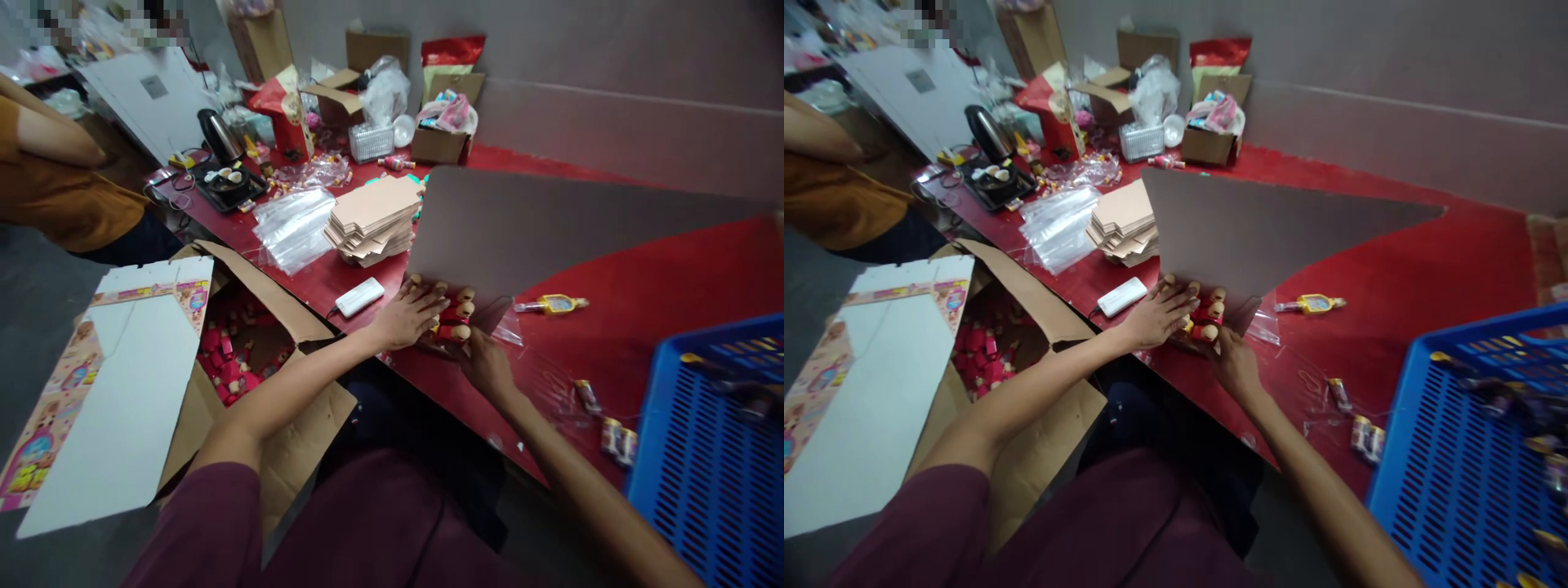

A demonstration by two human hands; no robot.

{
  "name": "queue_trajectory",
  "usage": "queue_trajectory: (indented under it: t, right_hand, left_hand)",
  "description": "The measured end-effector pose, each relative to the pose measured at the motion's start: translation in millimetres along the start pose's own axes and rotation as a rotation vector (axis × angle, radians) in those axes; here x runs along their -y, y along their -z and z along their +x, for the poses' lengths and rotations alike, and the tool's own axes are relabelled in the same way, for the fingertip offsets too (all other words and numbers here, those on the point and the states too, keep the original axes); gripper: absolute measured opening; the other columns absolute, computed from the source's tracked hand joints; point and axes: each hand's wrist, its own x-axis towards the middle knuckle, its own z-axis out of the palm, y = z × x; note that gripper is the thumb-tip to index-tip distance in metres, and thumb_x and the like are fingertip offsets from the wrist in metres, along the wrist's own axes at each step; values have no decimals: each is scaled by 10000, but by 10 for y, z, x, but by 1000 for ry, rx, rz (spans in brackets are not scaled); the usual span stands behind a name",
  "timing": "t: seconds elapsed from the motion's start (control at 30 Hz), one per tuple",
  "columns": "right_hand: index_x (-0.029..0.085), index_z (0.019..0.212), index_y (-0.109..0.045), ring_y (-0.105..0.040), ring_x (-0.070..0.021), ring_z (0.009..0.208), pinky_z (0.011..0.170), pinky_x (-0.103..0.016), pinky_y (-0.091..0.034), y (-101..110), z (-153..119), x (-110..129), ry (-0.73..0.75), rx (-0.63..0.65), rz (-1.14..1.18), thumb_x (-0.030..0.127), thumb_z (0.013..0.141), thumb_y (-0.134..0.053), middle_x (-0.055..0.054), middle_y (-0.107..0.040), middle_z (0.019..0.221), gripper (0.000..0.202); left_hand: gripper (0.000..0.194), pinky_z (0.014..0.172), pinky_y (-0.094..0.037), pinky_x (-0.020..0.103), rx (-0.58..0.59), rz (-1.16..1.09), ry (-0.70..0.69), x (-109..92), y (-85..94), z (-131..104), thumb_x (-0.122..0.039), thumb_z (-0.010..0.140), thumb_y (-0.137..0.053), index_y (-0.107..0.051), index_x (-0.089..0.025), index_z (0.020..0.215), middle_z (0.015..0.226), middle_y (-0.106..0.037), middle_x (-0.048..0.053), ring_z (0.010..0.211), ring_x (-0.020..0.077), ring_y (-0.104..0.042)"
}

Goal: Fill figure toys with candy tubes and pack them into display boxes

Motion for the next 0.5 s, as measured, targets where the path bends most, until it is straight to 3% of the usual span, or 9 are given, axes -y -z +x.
queue_trajectory:
  t: [0.07,0.13,0.37,0.43,0.5]
  right_hand:
    - [161,1112,-577,-610,-263,893,754,-375,-497,-42,-66,17,34,-167,2,404,921,-534,-134,-648,994,311]
    - [172,1114,-576,-591,-263,948,813,-404,-496,-107,-98,8,58,-249,48,367,939,-519,-136,-629,1022,269]
    - [202,1067,-614,-596,-232,929,787,-385,-523,-253,-66,2,14,-304,163,338,966,-441,-110,-602,1030,242]
    - [200,1114,-610,-605,-215,898,753,-363,-530,-169,-97,43,17,-354,180,366,969,-447,-106,-607,1039,274]
    - [188,1163,-597,-607,-206,885,761,-361,-526,-18,-129,35,-39,-474,220,392,964,-464,-108,-614,1049,314]
  left_hand:
    - [453,1191,-193,491,-3,0,-6,3,3,-6,-333,999,-359,-463,-195,1418,1513,-403,56,1380,266,-374]
    - [450,1192,-189,497,2,-11,-14,15,3,-6,-329,1000,-355,-470,-191,1413,1504,-416,59,1386,271,-366]
    - [434,1200,-178,488,-23,-131,1,-8,20,4,-304,986,-381,-487,-199,1393,1477,-456,70,1396,245,-358]
    - [437,1201,-185,477,-116,-224,18,-21,33,-28,-317,977,-399,-484,-199,1390,1462,-472,85,1398,235,-356]
    - [465,1191,-219,457,-315,-364,159,14,41,-56,-342,967,-421,-455,-190,1405,1448,-479,112,1386,230,-374]
